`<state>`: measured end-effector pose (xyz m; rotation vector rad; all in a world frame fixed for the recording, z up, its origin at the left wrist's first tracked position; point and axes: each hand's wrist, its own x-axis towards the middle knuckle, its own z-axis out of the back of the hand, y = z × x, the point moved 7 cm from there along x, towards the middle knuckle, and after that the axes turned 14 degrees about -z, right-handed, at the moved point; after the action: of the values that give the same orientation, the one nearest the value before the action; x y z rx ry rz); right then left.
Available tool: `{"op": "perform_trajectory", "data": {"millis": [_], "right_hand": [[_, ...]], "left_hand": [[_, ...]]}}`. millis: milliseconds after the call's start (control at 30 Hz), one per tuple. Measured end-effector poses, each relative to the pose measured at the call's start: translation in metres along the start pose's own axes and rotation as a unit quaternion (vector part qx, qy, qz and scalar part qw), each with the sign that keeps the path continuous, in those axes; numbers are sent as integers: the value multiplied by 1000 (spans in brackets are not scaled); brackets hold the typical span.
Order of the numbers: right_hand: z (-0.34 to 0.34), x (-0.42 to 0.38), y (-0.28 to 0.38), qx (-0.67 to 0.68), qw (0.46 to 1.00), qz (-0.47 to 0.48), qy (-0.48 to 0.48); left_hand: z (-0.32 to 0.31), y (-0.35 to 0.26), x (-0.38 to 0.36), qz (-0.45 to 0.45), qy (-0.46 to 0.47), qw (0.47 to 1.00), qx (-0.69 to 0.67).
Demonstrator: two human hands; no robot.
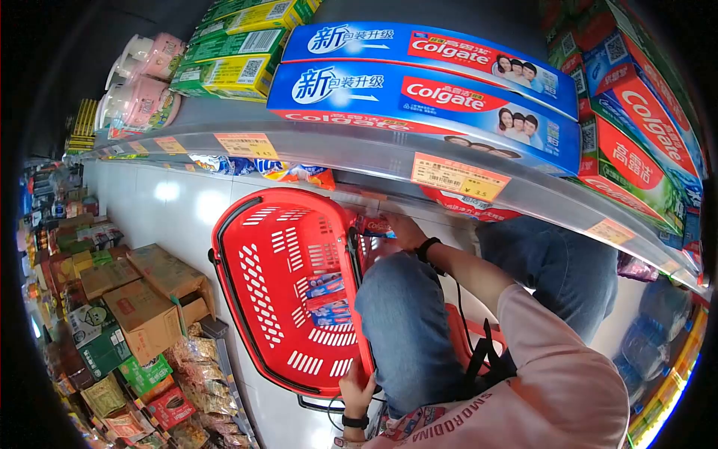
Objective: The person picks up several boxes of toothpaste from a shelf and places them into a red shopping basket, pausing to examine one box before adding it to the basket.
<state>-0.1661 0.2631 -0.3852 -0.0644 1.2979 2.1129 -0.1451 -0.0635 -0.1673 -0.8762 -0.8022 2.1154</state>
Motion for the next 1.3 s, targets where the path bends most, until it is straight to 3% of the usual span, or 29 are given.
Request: {"op": "perform_trajectory", "data": {"millis": [167,233,267,333,367,433,500,633,867,967,1167,1300], "right_hand": [[14,3,7,-57,996,-66,-1],[26,-7,25,-124,992,28,-12],[35,-8,28,-55,997,28,-40],[41,-14,26,-100,995,3,7],[42,-15,26,-121,992,12,28],[58,-25,31,-194,981,29,-2],[67,-32,29,-209,971,-34,113],[111,-70,63,-262,962,42,71],[181,-137,115,-295,952,72,41],[221,-171,136,-294,953,73,28],[280,-265,227,-280,948,154,-8],[316,-314,288,-248,940,214,-96]], "left_hand": [[2,-2,-1,-17,-12,1000,-10],[0,2,-2,-24,-6,1000,-16],[0,3,-3,-15,-10,1000,-20],[1,-4,2,-34,-41,997,-52],[2,-4,3,-50,-26,998,12],[-4,22,-1,-61,-23,997,30],[-1,7,5,-75,-46,996,8],[0,5,9,-88,-34,993,72],[5,-11,9,-148,-69,974,157],[1,0,12,-121,-45,976,175],[4,-11,11,-140,-50,976,160],[4,-9,12,-156,-72,969,180]]}}
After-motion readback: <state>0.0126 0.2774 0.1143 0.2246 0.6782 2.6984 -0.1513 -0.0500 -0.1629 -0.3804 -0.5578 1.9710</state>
